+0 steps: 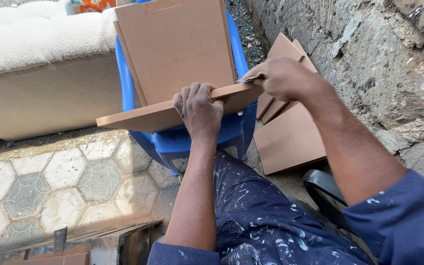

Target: The person is sanding the surfaces and edges of several square wooden boards using a piece of sandpaper.

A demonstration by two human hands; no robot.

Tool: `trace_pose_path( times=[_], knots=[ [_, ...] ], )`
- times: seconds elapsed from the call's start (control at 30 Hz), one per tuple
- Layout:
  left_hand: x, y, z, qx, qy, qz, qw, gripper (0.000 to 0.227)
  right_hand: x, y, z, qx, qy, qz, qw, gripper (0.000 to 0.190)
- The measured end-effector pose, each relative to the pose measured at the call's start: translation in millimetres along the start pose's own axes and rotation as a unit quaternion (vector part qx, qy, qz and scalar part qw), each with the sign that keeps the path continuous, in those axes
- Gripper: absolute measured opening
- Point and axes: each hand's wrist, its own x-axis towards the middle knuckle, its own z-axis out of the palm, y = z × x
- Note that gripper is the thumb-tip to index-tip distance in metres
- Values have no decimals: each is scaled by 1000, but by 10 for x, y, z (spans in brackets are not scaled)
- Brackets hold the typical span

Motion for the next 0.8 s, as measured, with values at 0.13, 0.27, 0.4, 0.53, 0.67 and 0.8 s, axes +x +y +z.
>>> trace_pose_path(
  times=[0.13, 0.27, 0.4, 0.53, 0.67, 0.8],
  knots=[
    [22, -1, -80, 9, -6, 12, 1000, 28, 104, -397, 447, -47, -6, -39, 998, 38],
    [4, -58, 5, 12, -3, 13, 1000, 37, -37, 313, 1084, -105, 222, -100, 964, 51],
    [-20, -14, 17, -2, 11, 8, 1000, 52, -109, -105, 1283, -179, 351, -31, 919, 51],
    [-67, -126, -6, 15, -4, 30, 999, 49, -52, -245, 1483, -109, 310, -130, 936, 60],
    [-45, -13, -83, 3, -13, 16, 1000, 57, -230, 216, 1228, -120, 323, -59, 937, 56],
    [-35, -70, -37, 20, 1, 10, 1000, 59, -143, -279, 1364, -85, 322, -85, 939, 46]
  ],
)
